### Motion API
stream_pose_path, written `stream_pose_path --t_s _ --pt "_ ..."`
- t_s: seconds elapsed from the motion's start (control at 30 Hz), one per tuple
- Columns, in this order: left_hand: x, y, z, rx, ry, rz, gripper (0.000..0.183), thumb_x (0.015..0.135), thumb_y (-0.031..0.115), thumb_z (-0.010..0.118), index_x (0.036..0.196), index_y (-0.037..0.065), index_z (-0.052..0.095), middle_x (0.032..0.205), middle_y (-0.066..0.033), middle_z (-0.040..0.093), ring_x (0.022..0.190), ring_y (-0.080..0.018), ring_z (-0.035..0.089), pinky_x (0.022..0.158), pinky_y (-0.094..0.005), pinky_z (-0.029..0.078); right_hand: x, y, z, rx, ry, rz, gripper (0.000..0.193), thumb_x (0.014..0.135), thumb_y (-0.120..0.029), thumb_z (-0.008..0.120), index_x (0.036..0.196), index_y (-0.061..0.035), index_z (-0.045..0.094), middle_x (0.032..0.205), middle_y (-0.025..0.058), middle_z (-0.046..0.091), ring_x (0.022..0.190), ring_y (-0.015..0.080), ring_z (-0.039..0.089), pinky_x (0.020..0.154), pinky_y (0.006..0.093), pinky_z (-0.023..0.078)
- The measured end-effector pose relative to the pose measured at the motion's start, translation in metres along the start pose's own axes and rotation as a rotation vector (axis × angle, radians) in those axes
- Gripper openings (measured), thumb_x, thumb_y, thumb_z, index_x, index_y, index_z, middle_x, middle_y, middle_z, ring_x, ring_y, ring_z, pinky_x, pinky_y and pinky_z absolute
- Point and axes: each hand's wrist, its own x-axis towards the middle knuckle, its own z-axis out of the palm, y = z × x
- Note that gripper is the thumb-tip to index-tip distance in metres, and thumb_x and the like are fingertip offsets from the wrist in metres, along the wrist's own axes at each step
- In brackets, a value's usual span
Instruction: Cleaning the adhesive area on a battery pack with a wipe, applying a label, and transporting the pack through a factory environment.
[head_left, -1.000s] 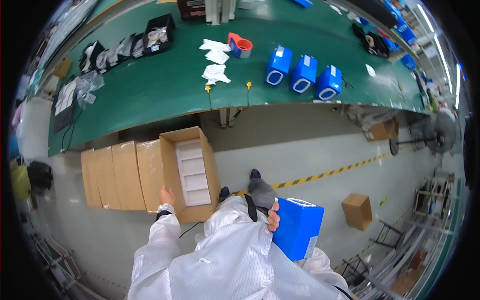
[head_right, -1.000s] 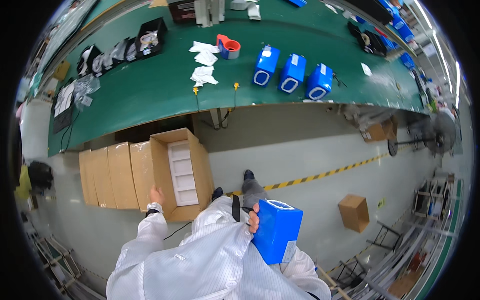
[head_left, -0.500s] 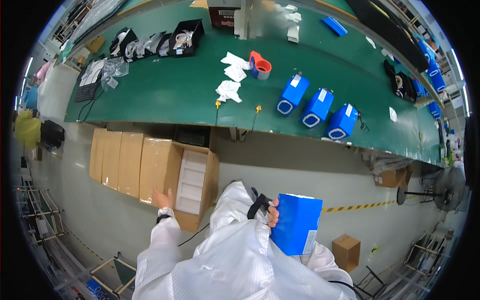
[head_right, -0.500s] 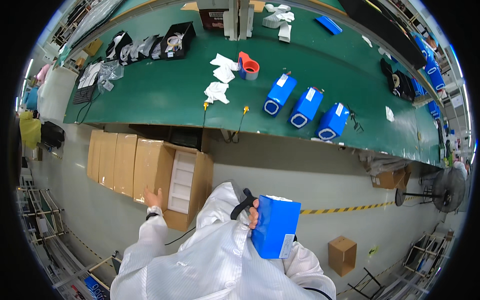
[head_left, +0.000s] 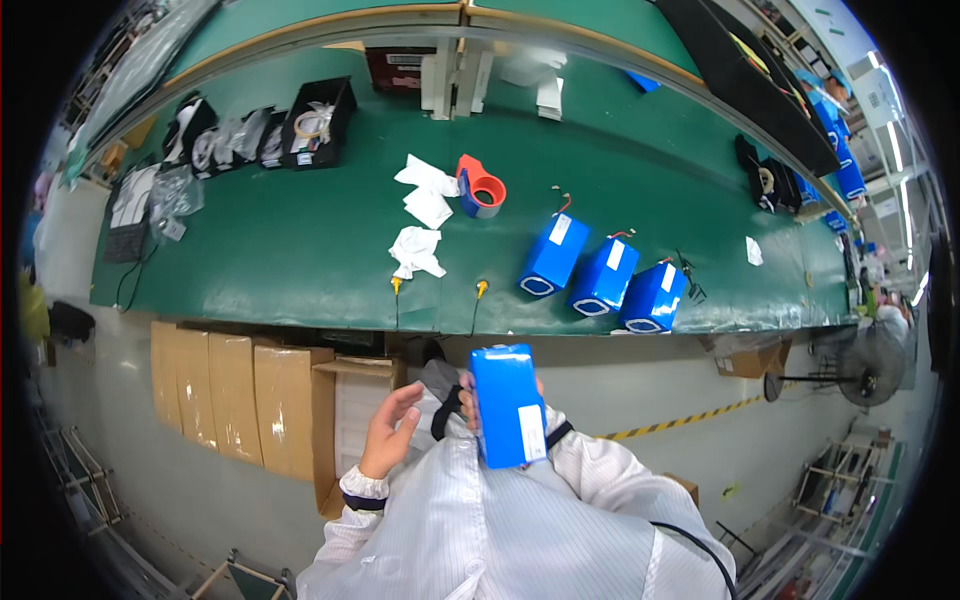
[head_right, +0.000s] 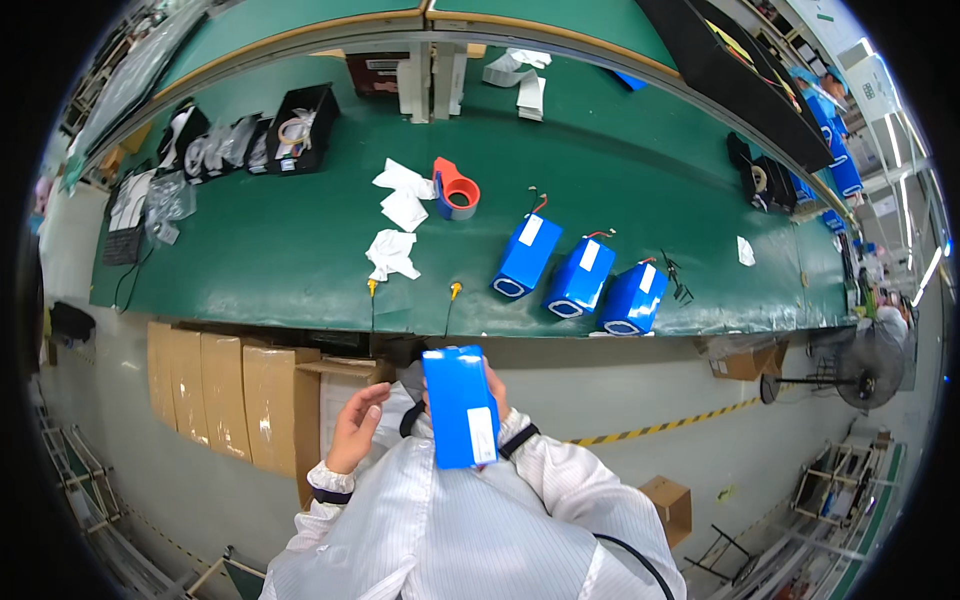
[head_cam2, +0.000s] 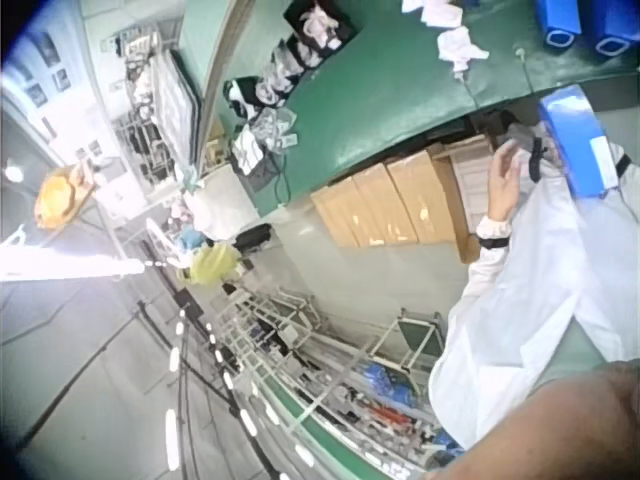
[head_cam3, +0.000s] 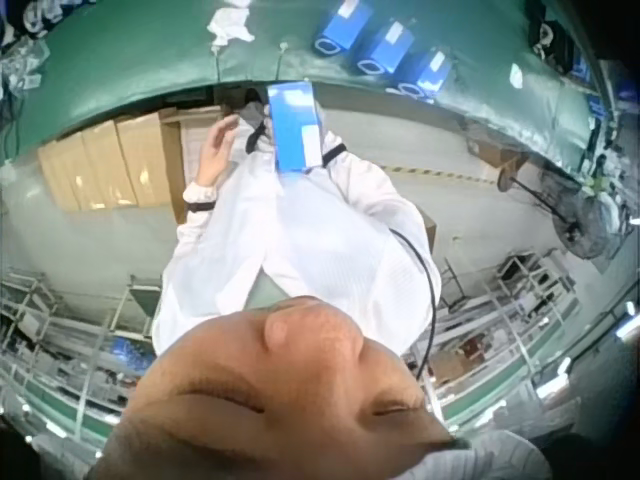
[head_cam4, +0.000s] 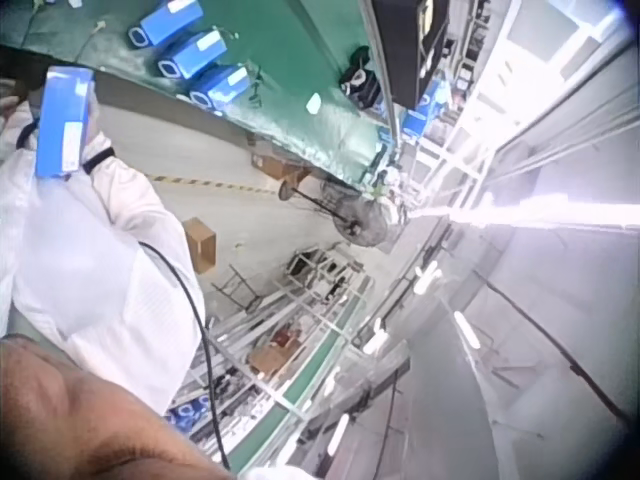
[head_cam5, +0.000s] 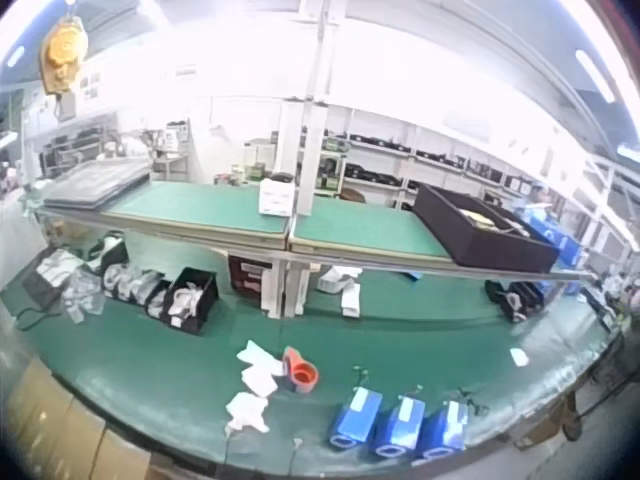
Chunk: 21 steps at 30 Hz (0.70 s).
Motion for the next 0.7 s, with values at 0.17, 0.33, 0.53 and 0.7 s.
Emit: stream_pose_path --t_s 0.17,0.33,0.53,0.7 --pt "0.065 0.075 0.013 -0.323 -0.237 0.043 0.061 0.103 0.018 0.060 0.154 0.000 0.031 0.152 -0.0220 0.045 0.140 -0.0312 0.047 0.116 -0.0441 0.037 0.070 -0.043 0.010 -0.233 0.268 -0.049 0.079 0.099 -0.068 0.042 0.139 -0.0007 0.054 0.125 0.0201 0.067 0.106 0.0346 0.068 0.092 0.0491 0.058" --pt "0.103 0.103 -0.004 -0.031 -0.088 0.049 0.087 0.090 0.024 0.078 0.155 0.000 0.025 0.146 -0.0187 0.048 0.137 -0.0289 0.048 0.116 -0.0434 0.036 0.139 -0.066 0.086 -0.363 0.408 0.075 0.076 0.100 -0.063 0.048 0.145 -0.0017 0.047 0.136 0.0192 0.062 0.118 0.0336 0.065 0.101 0.0473 0.054" --pt "0.131 0.087 -0.057 -0.538 0.243 -0.356 0.072 0.087 0.015 0.078 0.146 0.001 0.039 0.132 -0.0125 0.058 0.121 -0.0221 0.059 0.102 -0.0392 0.051 0.222 -0.071 0.083 -0.468 0.520 0.361 0.070 0.098 -0.052 0.062 0.144 -0.0022 0.047 0.136 0.0175 0.061 0.119 0.0314 0.064 0.103 0.0454 0.053" --pt "0.130 0.050 -0.099 -0.650 0.346 -0.375 0.064 0.096 0.040 0.064 0.144 0.003 0.045 0.131 -0.0121 0.061 0.116 -0.0239 0.064 0.101 -0.0401 0.053 0.253 -0.056 0.064 -0.500 0.466 0.454 0.061 0.096 -0.035 0.068 0.141 0.0001 0.048 0.132 0.0163 0.062 0.118 0.0279 0.064 0.102 0.0421 0.053"
